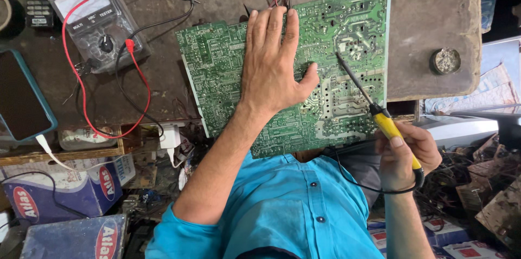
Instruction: The person uses a soldering iron and a probe to work on a green circuit board. They repeatedly apply the soldering iron to various points on the board while holding the board steady with the other hand. The person occasionally repositions the board and continues soldering different areas.
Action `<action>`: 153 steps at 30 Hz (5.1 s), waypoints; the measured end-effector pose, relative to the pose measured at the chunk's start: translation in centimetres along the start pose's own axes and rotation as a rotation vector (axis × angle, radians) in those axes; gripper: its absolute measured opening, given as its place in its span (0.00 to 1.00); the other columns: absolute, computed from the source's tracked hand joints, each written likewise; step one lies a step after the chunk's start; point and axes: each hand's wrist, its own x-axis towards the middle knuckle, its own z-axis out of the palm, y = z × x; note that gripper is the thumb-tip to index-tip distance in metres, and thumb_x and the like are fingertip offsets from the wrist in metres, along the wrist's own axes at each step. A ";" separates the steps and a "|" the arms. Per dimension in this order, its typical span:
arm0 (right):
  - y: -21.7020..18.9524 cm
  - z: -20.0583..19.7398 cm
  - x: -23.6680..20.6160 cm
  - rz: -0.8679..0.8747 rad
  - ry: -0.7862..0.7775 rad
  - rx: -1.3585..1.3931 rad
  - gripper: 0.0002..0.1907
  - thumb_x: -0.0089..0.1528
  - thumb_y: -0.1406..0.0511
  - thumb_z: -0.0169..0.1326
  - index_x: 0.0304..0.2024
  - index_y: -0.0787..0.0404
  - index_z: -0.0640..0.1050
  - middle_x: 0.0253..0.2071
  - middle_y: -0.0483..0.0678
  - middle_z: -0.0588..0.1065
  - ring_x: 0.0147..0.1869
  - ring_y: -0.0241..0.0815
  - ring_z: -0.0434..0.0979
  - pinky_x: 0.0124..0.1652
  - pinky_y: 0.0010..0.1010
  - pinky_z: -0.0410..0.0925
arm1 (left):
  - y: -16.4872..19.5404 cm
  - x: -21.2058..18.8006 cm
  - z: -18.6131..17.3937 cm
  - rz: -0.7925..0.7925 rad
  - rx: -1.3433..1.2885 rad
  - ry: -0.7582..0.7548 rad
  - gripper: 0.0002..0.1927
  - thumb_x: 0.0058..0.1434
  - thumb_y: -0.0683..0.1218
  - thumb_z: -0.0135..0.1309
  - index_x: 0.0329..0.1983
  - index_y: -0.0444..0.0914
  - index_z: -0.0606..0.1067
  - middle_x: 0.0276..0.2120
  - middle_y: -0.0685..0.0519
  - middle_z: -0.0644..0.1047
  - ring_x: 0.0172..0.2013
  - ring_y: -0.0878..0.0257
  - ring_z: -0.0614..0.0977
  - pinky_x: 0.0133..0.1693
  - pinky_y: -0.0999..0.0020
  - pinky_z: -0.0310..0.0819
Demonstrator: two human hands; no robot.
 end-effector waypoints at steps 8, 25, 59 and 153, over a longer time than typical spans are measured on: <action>-0.2 0.4 -0.9 -0.028 -0.001 -0.041 0.12 0.71 0.69 0.59 0.52 0.72 0.75 0.43 0.59 0.78 0.38 0.42 0.79 0.36 0.27 0.73 | 0.8 0.2 -0.4 0.001 0.000 0.005 0.46 0.58 0.56 0.60 0.71 0.27 0.58 0.67 0.32 0.61 0.69 0.35 0.61 0.74 0.35 0.46; -0.2 1.3 -1.9 0.030 0.019 0.082 0.12 0.71 0.69 0.55 0.54 0.71 0.73 0.46 0.62 0.78 0.41 0.45 0.80 0.41 0.32 0.74 | 1.1 -0.1 -0.8 0.004 0.028 -0.001 0.45 0.58 0.56 0.60 0.70 0.25 0.59 0.66 0.31 0.62 0.69 0.35 0.62 0.73 0.36 0.46; -3.9 1.7 -0.8 -0.135 -0.114 -0.404 0.11 0.71 0.72 0.58 0.53 0.71 0.76 0.44 0.57 0.79 0.41 0.40 0.82 0.43 0.27 0.76 | 0.6 -0.4 -0.5 0.010 0.030 0.001 0.46 0.59 0.57 0.58 0.72 0.26 0.58 0.67 0.30 0.61 0.69 0.35 0.61 0.74 0.37 0.45; -2.3 1.2 -1.8 0.113 0.051 0.121 0.12 0.71 0.71 0.55 0.56 0.72 0.74 0.49 0.60 0.78 0.44 0.43 0.81 0.45 0.32 0.75 | 1.9 -0.2 -0.4 0.030 0.025 0.026 0.46 0.56 0.56 0.61 0.71 0.27 0.59 0.66 0.31 0.62 0.68 0.35 0.62 0.73 0.35 0.46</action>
